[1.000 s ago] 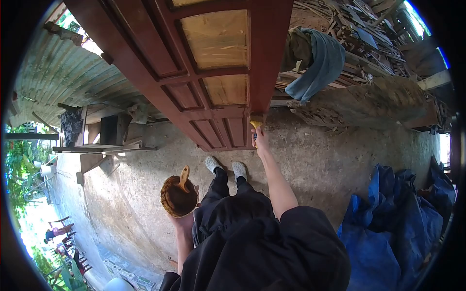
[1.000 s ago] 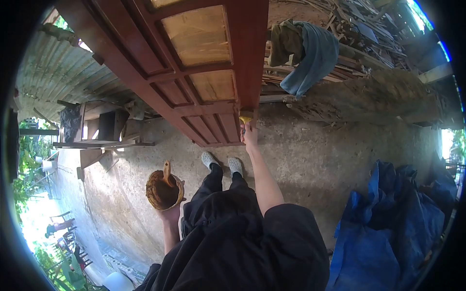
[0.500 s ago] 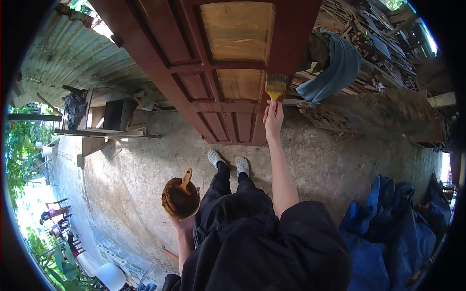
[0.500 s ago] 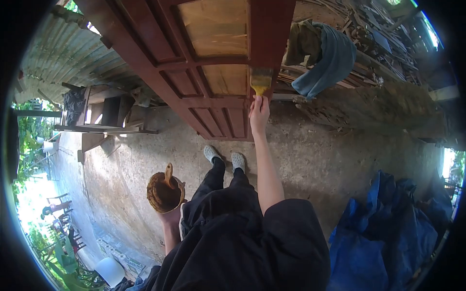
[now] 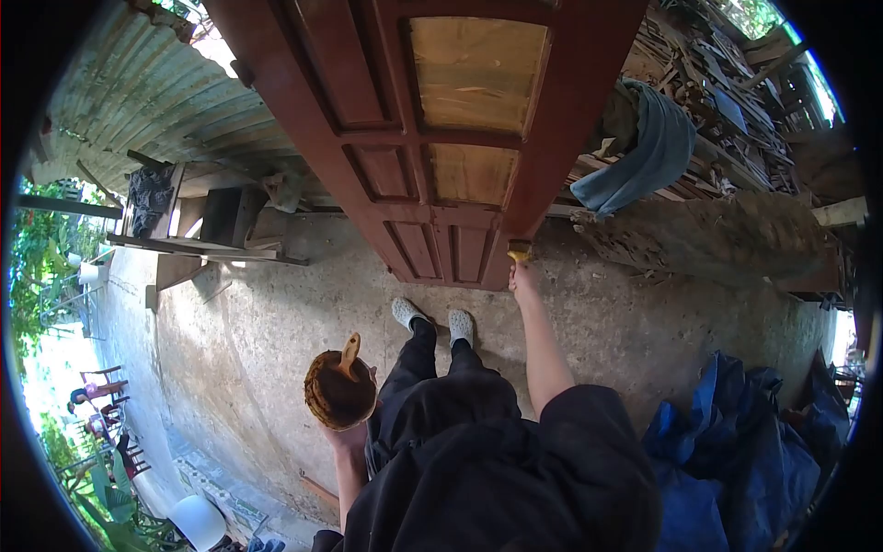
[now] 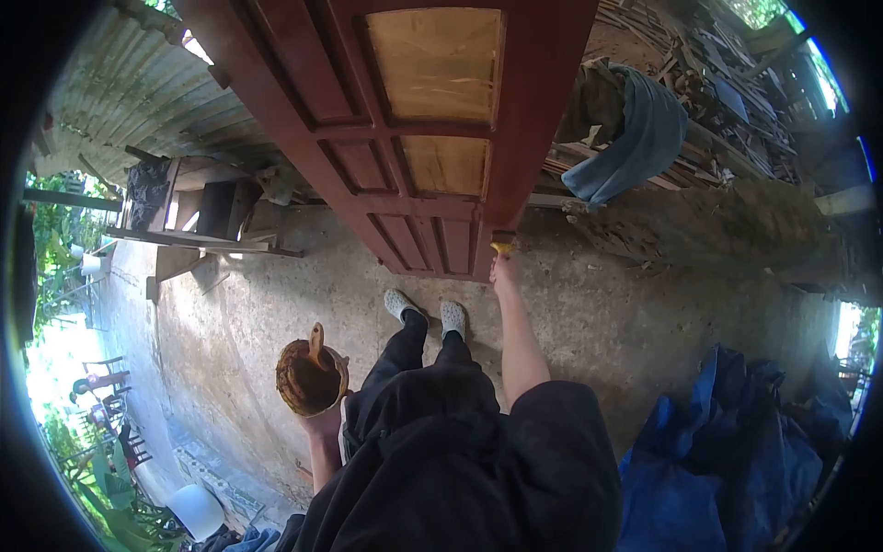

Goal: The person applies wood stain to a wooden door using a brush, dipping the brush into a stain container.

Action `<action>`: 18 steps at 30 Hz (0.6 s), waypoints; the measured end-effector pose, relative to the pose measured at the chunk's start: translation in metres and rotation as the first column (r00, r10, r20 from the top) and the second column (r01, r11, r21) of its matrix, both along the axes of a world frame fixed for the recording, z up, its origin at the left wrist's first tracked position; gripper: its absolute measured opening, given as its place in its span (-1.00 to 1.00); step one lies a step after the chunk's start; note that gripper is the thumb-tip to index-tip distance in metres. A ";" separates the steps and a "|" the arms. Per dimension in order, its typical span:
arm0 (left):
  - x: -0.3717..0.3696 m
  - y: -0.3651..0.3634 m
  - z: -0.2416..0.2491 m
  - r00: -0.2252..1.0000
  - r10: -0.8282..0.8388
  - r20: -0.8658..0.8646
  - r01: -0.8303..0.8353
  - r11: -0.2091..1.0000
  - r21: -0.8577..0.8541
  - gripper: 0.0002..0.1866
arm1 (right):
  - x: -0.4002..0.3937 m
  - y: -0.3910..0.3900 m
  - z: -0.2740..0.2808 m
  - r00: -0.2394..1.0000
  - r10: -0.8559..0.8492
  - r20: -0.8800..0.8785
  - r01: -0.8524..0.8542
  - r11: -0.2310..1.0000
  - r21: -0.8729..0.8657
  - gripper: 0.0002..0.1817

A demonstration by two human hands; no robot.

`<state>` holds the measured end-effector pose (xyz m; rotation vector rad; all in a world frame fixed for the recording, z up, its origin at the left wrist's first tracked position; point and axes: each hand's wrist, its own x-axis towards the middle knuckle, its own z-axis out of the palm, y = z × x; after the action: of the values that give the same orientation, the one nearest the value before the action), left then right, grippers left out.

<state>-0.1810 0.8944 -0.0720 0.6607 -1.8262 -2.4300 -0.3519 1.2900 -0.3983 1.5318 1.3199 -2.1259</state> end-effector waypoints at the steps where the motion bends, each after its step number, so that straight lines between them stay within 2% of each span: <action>1: -0.003 0.001 0.001 1.000 -0.006 0.001 0.006 1.000 0.003 -0.21 | -0.016 0.009 0.022 1.000 -0.006 0.001 0.006 1.000 0.003 -0.62; 3: -0.005 0.005 0.007 0.995 -0.070 0.071 0.083 0.973 -0.214 -0.22 | -0.031 0.021 0.078 0.996 0.086 0.038 -0.088 0.994 0.061 -0.62; 4: -0.004 0.003 0.004 0.994 -0.075 0.078 0.090 0.974 -0.210 -0.22 | -0.029 0.023 0.104 0.996 0.080 0.046 -0.083 0.994 0.064 -0.62; 6: -0.004 -0.002 -0.005 1.000 -0.013 0.014 0.010 0.988 0.157 -0.26 | -0.025 0.024 0.155 0.975 0.147 -0.166 -0.118 0.978 0.170 -0.62; 7: -0.005 0.000 -0.006 1.000 -0.018 0.022 0.014 0.987 0.161 -0.26 | -0.024 0.023 0.185 0.977 0.142 -0.158 -0.114 0.978 0.173 -0.62; 8: -0.008 0.002 -0.005 0.996 -0.087 0.026 0.090 0.989 -0.115 -0.27 | -0.022 0.020 0.215 0.970 0.136 -0.204 -0.086 0.967 0.239 -0.61; 9: -0.010 0.003 -0.005 0.987 -0.155 0.045 0.160 0.911 -0.381 -0.29 | -0.022 0.017 0.240 0.959 0.135 -0.251 -0.055 0.952 0.302 -0.60; 10: -0.010 0.003 -0.007 0.986 -0.160 0.053 0.168 0.910 -0.379 -0.29 | -0.022 0.017 0.260 0.961 0.130 -0.243 -0.053 0.952 0.302 -0.60; 12: -0.013 0.000 -0.013 0.981 -0.180 0.078 0.194 0.947 -0.257 -0.31 | -0.026 0.016 0.288 0.921 0.108 -0.375 0.043 0.927 0.372 -0.57; 13: -0.015 0.002 -0.012 0.980 -0.184 0.081 0.199 0.946 -0.256 -0.31 | -0.028 0.017 0.296 0.922 0.104 -0.372 0.046 0.927 0.372 -0.57; 14: -0.017 0.006 -0.010 0.988 -0.149 0.031 0.152 0.982 -0.117 -0.41 | -0.030 0.018 0.302 0.863 0.128 -0.488 0.095 0.909 0.407 -0.57; 15: -0.019 0.010 -0.008 0.994 -0.106 -0.013 0.106 0.994 0.028 -0.35 | -0.033 0.020 0.305 0.789 0.158 -0.594 0.149 0.888 0.434 -0.56; 16: -0.021 0.014 -0.005 0.994 -0.108 -0.013 0.109 0.994 0.029 -0.35 | -0.036 0.023 0.297 0.758 0.180 -0.627 0.141 0.893 0.427 -0.55; 18: -0.023 0.018 -0.001 0.998 -0.051 -0.027 0.054 0.988 0.142 -0.37 | -0.044 0.027 0.250 0.760 0.186 -0.623 0.130 0.895 0.427 -0.56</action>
<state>-0.2037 0.9129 -0.0732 0.5962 -1.6952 -2.6094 -0.3963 1.3170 -0.1487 0.8459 2.1736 -2.5824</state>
